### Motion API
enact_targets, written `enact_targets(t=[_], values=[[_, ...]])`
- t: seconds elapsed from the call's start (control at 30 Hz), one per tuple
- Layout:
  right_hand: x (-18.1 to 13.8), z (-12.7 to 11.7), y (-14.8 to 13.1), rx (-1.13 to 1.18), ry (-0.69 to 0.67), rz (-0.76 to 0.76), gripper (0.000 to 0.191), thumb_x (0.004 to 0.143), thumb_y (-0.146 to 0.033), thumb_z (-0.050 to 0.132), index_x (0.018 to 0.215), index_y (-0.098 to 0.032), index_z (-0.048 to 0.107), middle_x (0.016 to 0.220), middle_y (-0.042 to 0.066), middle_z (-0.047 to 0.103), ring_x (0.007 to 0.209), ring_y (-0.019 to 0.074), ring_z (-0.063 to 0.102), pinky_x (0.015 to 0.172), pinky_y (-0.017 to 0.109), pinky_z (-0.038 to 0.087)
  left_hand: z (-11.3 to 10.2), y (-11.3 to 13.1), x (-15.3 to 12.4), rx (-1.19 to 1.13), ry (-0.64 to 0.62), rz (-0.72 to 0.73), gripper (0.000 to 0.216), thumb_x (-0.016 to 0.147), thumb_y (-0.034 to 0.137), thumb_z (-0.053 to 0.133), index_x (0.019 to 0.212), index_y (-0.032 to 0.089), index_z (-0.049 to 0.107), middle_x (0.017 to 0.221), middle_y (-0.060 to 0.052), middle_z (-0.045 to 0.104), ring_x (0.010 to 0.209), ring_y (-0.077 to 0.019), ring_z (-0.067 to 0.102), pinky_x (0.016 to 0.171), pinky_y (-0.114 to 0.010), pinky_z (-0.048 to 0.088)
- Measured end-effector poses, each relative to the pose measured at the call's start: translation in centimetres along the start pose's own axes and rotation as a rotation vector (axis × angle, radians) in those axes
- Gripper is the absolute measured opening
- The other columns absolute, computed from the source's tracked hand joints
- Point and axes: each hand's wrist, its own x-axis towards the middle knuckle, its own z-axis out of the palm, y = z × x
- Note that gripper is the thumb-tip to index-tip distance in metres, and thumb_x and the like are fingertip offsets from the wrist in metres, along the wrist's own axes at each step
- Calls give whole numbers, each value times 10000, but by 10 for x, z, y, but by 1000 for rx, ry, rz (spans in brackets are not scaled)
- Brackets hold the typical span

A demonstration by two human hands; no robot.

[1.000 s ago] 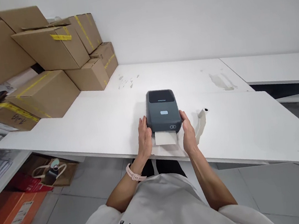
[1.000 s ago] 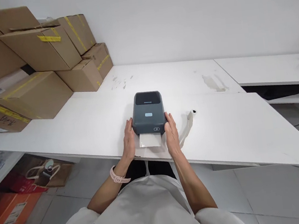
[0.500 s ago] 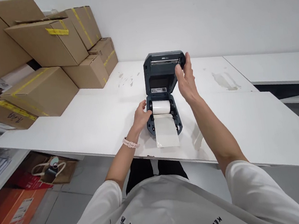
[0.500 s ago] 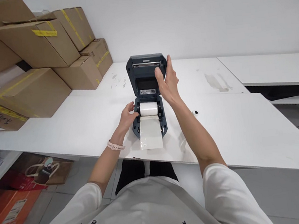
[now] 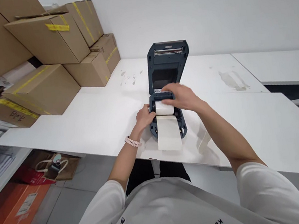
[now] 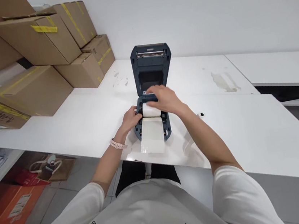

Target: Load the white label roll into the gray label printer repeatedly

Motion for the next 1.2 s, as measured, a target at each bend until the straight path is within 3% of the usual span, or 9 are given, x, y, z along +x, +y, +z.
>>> enact_targets(t=[0.1,0.2,0.3,0.43,0.57,0.7,0.87,1.03,1.2], values=[[11,24,-1,-152,-367,81,658,723,-346,841,1341,-221,650,1282,152,719,1209,453,647,1048,600,481,3,-3,1,-24,7,4,490,794,240,571,1281,201,603,863,-53,708,793,-253,637,693,-332,404],[22,38,0,-185,-445,107,837,638,-258,879,1423,-189,598,1299,192,716,1203,474,656,1046,614,479,6,-6,0,-83,13,-2,495,776,233,583,1271,215,606,829,-35,693,764,-241,622,680,-327,394],[18,25,5,8,-446,67,910,583,-277,900,1442,-251,600,1356,131,707,1214,444,662,1046,582,505,6,-8,0,-141,15,-7,487,766,242,604,1252,226,612,783,-16,669,741,-231,608,686,-324,394],[-14,-27,23,396,-348,-35,892,589,-348,921,1427,-334,616,1457,35,651,1312,389,610,1101,537,499,6,-10,1,-177,3,-2,482,785,261,595,1265,213,604,766,-12,653,720,-226,594,678,-332,389],[-44,-59,67,676,-51,65,841,565,-359,958,1341,-278,646,1362,83,692,1289,358,624,1087,494,513,8,-12,3,-184,14,3,487,787,257,597,1272,212,612,771,-13,656,736,-227,600,691,-334,405],[-50,-47,127,865,226,291,868,429,-326,988,1219,-251,637,1300,118,711,1232,335,658,1035,464,544,10,-13,4,-194,22,-7,489,776,240,598,1264,213,615,780,-12,668,757,-227,612,694,-327,411],[-43,-9,177,830,352,539,852,338,-216,930,1122,-240,597,1230,90,720,1227,333,655,1081,501,517,12,-15,6,-217,22,4,486,769,237,588,1253,208,609,819,-22,692,764,-219,622,670,-318,410],[-52,10,192,838,325,607,855,325,-207,922,1114,-221,592,1233,101,722,1242,343,643,1095,528,511,12,-17,7,-253,14,-4,507,750,244,603,1257,216,604,828,-20,706,755,-213,631,669,-311,433],[-118,2,195,928,233,559,716,558,-346,917,1226,-290,664,1363,84,703,1347,302,616,1169,500,471,15,-21,9,-312,14,28,490,755,228,592,1245,202,590,791,-16,680,721,-200,620,649,-302,431]])
